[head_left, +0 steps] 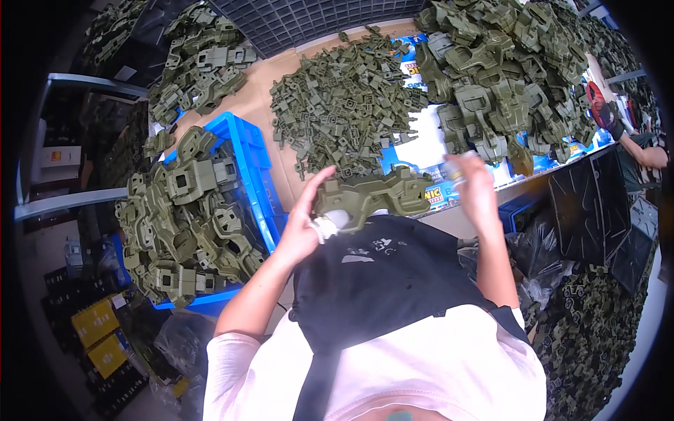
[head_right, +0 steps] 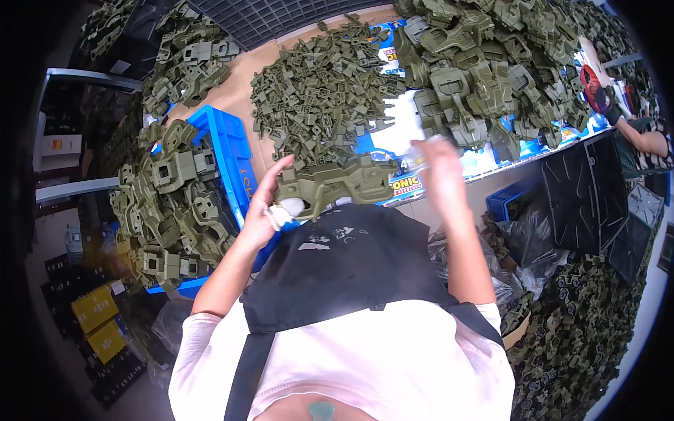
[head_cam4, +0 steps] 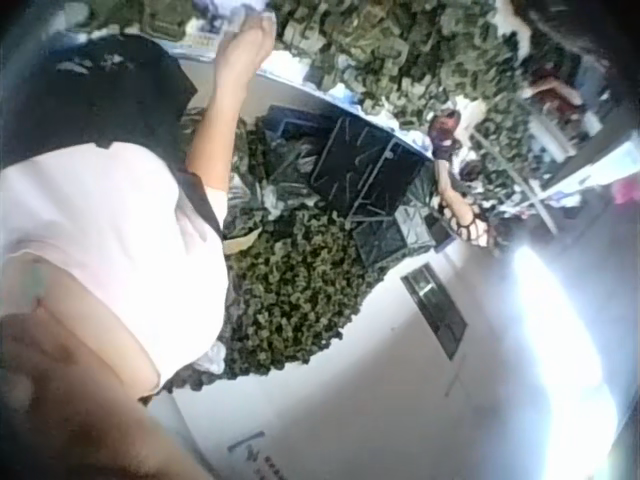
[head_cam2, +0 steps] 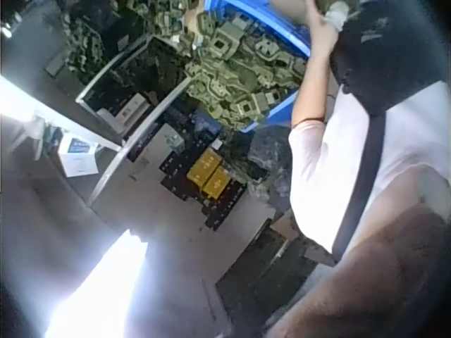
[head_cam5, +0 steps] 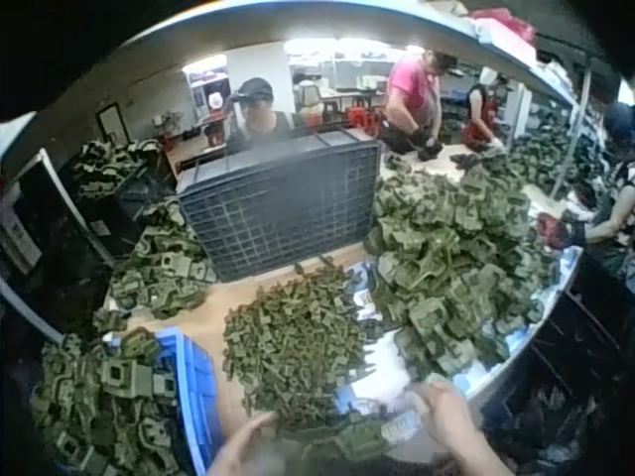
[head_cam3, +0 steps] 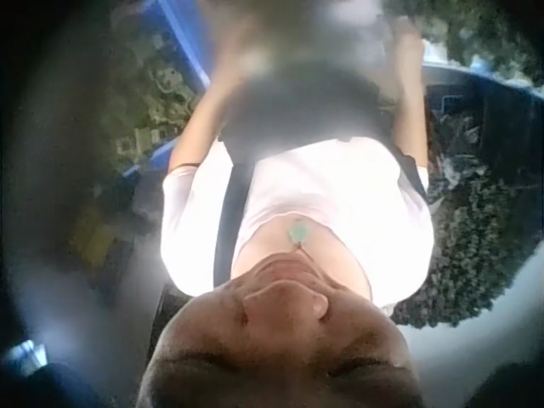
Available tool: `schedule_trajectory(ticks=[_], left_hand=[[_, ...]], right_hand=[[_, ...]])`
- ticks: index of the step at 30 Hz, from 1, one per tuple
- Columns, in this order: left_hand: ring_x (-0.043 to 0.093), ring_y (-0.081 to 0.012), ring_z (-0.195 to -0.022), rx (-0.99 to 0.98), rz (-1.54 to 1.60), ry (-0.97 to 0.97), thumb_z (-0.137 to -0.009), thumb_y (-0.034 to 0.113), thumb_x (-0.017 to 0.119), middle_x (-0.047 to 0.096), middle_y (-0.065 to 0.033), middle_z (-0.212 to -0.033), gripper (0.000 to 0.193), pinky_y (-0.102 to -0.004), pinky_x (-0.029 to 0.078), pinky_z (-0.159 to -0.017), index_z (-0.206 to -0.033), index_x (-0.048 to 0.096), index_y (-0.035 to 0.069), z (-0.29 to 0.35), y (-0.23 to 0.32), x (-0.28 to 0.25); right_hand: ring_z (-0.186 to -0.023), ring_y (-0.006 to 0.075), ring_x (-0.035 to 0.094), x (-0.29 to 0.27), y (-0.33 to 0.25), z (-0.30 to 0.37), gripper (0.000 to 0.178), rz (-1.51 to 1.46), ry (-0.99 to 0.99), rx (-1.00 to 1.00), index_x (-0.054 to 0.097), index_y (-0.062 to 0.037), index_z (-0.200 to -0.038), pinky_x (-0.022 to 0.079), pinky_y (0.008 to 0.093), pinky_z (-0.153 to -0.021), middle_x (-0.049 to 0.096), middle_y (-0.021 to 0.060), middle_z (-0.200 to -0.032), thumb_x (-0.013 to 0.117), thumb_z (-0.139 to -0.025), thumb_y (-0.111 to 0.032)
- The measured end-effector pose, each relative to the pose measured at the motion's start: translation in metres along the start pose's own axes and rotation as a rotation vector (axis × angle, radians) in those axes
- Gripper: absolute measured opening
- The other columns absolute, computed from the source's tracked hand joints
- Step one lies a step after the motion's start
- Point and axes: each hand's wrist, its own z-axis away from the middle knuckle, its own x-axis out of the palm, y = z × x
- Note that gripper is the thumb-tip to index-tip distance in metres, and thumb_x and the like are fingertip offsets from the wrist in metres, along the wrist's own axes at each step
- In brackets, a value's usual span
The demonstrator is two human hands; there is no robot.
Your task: The person repeatedly picks up green plastic components from a blue crate and a table, snaps them together by hand, and places the assembled units onto a growing pile on the table. The task involves continuous manual assembly of identical parts in a repetitive cycle.
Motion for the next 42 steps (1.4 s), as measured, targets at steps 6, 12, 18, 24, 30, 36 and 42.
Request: schedule_trajectory(ticks=[6,12,18,24,30,36,42], left_hand=[[0.043,-0.0191,-0.119,0.001,-0.005,-0.016,-0.069,0.004,0.071,0.042,-0.0099,-0.131,0.079,-0.0303,0.034,-0.099,-0.137,0.03,0.008,0.007,0.004,-0.006],[0.042,-0.0198,-0.121,0.031,-0.175,-0.026,-0.067,0.002,0.073,0.043,-0.0114,-0.131,0.08,-0.0317,0.033,-0.101,-0.135,0.032,0.003,0.017,-0.005,0.008],[0.053,-0.0248,-0.112,0.078,-0.204,-0.007,-0.061,-0.01,0.051,0.052,-0.0125,-0.122,0.072,-0.0317,0.041,-0.093,-0.13,0.044,0.01,0.019,-0.006,0.013],[0.054,-0.0321,-0.106,0.253,-0.545,-0.085,-0.06,-0.009,0.054,0.053,-0.0145,-0.116,0.074,-0.034,0.043,-0.087,-0.13,0.043,0.01,0.009,-0.009,0.013],[0.023,-0.0283,-0.131,0.5,-0.311,0.279,-0.062,0.053,0.071,0.024,-0.0157,-0.141,0.115,-0.0377,0.016,-0.108,-0.143,0.006,0.005,-0.01,0.031,0.009],[0.047,-0.023,-0.115,0.177,-0.107,-0.059,-0.077,0.037,0.067,0.043,-0.0143,-0.131,0.096,-0.0336,0.036,-0.098,-0.143,0.004,0.005,-0.008,0.024,0.022],[0.047,-0.0289,-0.116,0.012,-0.485,-0.289,-0.071,0.039,0.071,0.043,-0.0198,-0.131,0.095,-0.0354,0.035,-0.099,-0.141,0.017,0.003,-0.017,0.024,0.028]], right_hand=[[-0.104,0.0282,0.055,-0.005,-0.05,0.003,0.047,-0.445,-0.043,-0.21,0.055,-0.0062,-0.114,0.042,0.0353,-0.089,0.057,0.0134,-0.113,0.072,-0.073,-0.022],[-0.105,0.038,0.054,0.038,-0.114,-0.003,0.074,-0.299,-0.514,-0.385,0.032,-0.0074,-0.135,0.044,0.0415,-0.09,0.053,0.0225,-0.116,0.069,-0.074,-0.027],[-0.115,0.0325,0.048,0.038,-0.088,-0.025,0.078,-0.588,-0.691,-0.509,0.031,-0.0126,-0.138,0.041,0.0391,-0.095,0.049,0.0172,-0.126,0.066,-0.068,-0.006],[-0.095,0.0355,0.056,0.041,-0.076,-0.021,0.078,-0.438,-0.59,-0.571,0.034,-0.0147,-0.136,0.044,0.0422,-0.081,0.058,0.0177,-0.104,0.053,-0.064,0.008],[-0.11,0.0309,0.049,0.012,-0.09,-0.029,0.076,-0.839,-0.14,-0.411,0.028,-0.0139,-0.139,0.042,0.0362,-0.088,0.05,0.0157,-0.119,0.069,-0.075,-0.018],[-0.119,0.033,0.038,-0.01,-0.095,-0.006,0.083,-0.547,0.088,-0.581,0.024,-0.0131,-0.14,0.032,0.0402,-0.099,0.038,0.0181,-0.13,0.07,-0.071,-0.017],[-0.102,0.034,0.046,0.006,-0.059,0.0,0.087,-0.532,-0.414,-0.46,0.024,-0.0135,-0.141,0.036,0.041,-0.091,0.047,0.016,-0.119,0.063,-0.063,-0.005]])
